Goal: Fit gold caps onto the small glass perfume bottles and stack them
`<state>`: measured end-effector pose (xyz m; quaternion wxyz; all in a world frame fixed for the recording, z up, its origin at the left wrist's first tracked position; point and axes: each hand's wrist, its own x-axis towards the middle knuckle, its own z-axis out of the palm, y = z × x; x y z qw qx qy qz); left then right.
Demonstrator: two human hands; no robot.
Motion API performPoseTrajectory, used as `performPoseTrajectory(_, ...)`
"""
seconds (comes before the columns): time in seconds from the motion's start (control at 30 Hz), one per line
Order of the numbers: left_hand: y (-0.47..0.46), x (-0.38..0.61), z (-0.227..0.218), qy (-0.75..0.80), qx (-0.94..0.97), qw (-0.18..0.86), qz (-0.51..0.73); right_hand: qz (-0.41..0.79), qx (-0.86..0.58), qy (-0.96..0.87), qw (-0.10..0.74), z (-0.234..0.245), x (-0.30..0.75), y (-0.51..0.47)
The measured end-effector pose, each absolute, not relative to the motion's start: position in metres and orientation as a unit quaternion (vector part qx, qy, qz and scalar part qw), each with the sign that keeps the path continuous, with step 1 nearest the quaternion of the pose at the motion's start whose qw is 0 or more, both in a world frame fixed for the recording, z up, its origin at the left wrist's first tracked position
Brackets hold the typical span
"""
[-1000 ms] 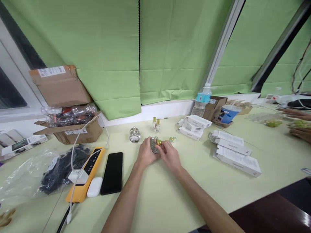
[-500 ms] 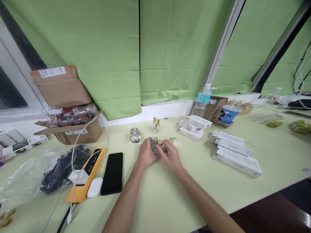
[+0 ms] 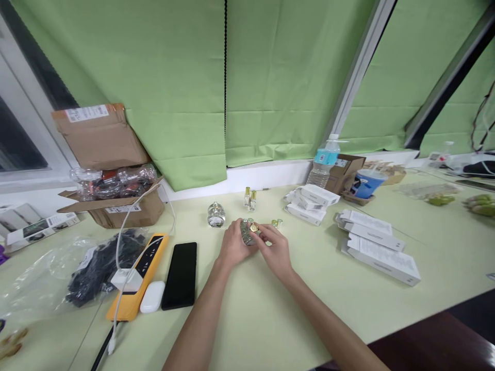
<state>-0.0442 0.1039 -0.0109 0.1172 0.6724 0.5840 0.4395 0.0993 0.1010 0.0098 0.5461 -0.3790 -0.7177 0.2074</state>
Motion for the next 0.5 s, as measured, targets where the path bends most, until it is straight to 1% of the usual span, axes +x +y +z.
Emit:
performPoseTrajectory(0.17,0.1049,-0.0450,-0.0110,0.578,0.678,0.117,0.440,0.221,-0.372,-0.709,0.557,0.0099,0.0990,0.1004)
performPoseTrajectory(0.5,0.1068,-0.0451,-0.0151,0.571,0.681,0.103,0.446,0.266,-0.384,-0.689,0.554,0.0070,0.0984,0.1037)
